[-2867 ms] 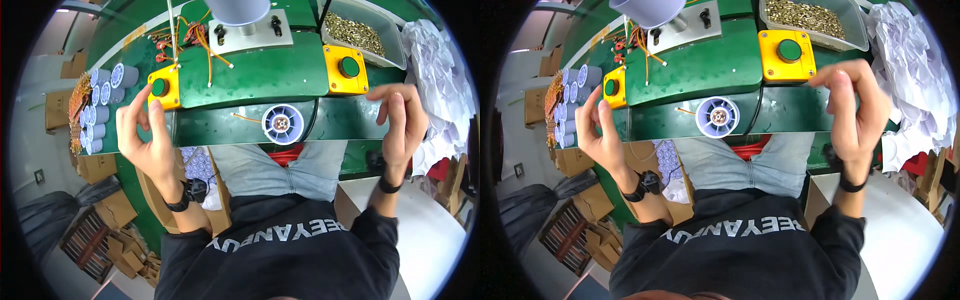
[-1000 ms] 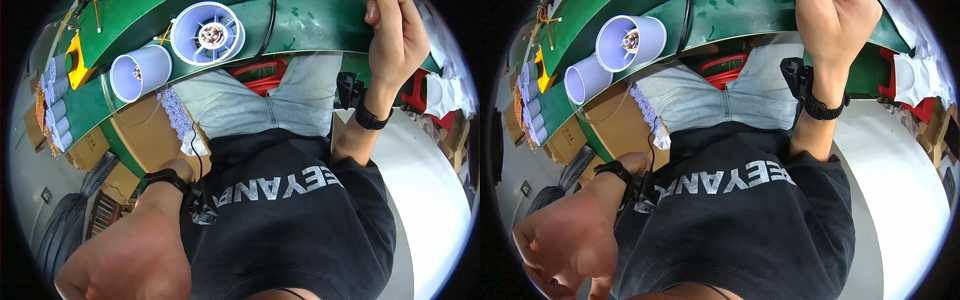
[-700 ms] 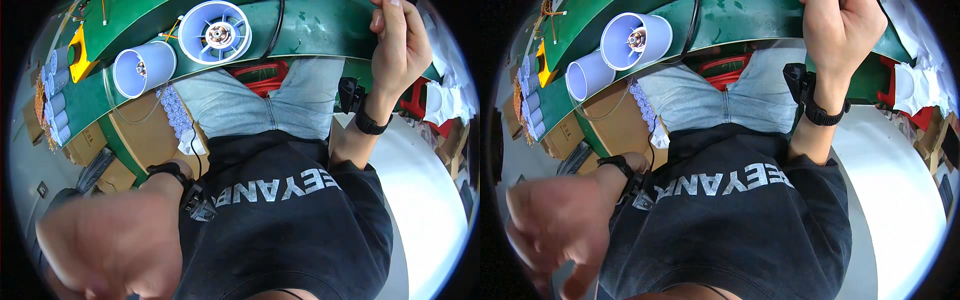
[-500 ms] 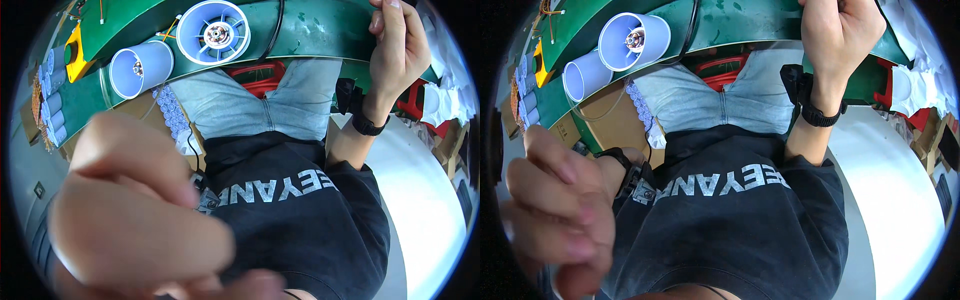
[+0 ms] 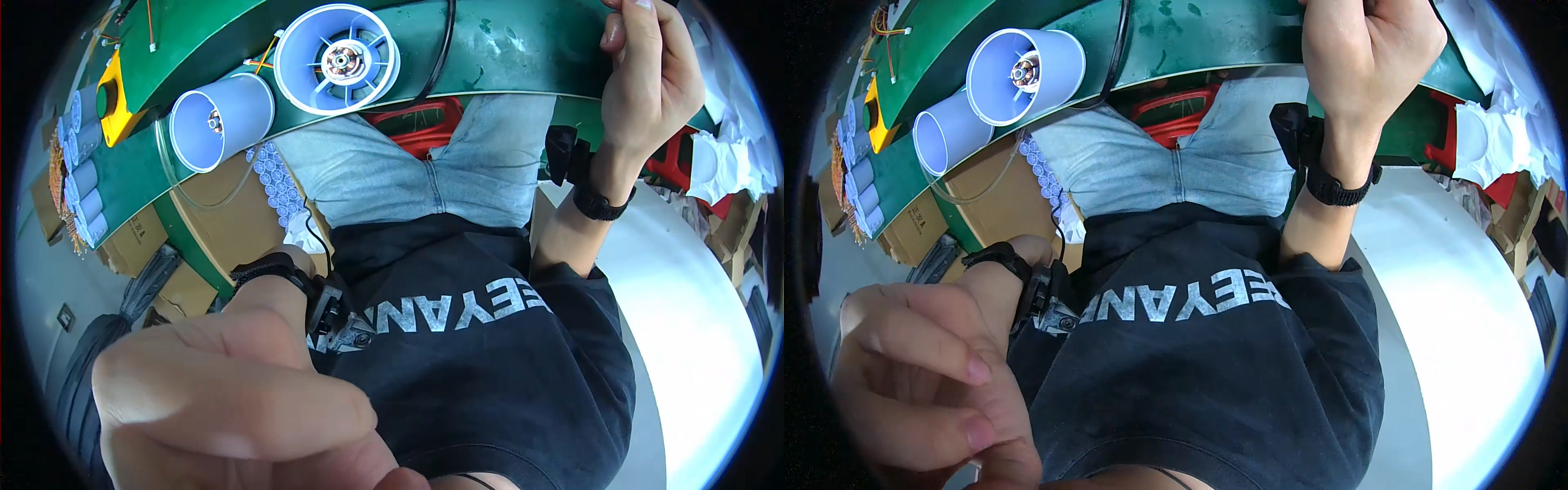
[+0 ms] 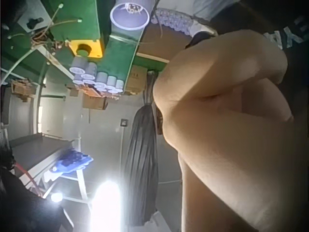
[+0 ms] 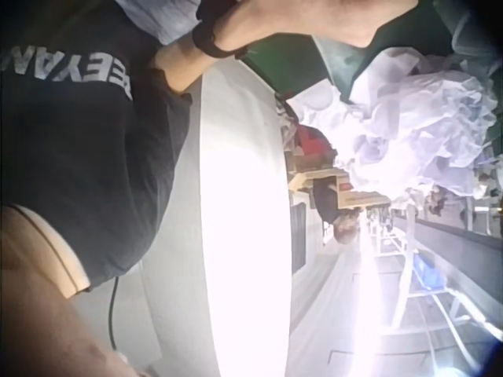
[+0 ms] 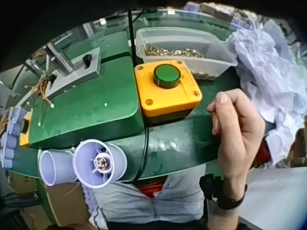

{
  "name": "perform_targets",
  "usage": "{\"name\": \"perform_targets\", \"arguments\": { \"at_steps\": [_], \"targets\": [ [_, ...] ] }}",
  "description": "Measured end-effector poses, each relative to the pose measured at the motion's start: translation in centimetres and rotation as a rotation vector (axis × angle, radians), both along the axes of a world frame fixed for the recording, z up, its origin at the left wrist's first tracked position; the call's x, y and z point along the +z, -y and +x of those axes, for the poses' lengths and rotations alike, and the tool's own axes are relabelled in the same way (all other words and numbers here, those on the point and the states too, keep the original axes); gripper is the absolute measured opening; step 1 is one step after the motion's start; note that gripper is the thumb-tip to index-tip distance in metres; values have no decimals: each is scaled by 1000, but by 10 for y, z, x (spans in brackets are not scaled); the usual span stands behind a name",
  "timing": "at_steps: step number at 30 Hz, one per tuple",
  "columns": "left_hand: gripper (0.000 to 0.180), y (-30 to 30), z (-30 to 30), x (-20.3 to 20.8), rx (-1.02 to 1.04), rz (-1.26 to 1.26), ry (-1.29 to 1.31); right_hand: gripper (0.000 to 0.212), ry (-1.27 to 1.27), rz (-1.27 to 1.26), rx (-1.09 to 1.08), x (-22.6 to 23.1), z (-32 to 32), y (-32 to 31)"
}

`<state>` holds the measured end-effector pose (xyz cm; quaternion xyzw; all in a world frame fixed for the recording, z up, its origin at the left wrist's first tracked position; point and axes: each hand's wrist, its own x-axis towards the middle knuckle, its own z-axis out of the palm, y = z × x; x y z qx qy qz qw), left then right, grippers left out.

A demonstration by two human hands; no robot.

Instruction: Assembling LED light bulb housings by inserting internal components and using a machine press.

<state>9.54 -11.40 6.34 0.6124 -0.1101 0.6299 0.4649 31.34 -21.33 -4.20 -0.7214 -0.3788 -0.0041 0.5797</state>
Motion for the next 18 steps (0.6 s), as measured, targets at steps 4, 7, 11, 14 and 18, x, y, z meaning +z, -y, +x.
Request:
{"name": "perform_targets", "arguments": {
  "at_steps": [4,7,11,14,18],
  "targets": [
    [27,-4,-13,5,-13,-27,-10,26,-11,39,31,-3,-1,-1],
    [26,-4,-15,6,-20,-38,-22,26,-31,39,32,-3,0,-2],
    [25,6,1,1,-49,-36,-10,27,-39,55,16,0,-5,-3],
    [25,-4,-13,7,-84,-53,3,27,-21,30,-16,3,-5,-4],
    [23,1,-9,8,-138,-43,62,25,-3,-18,-40,10,-5,-5]
  ]
}}
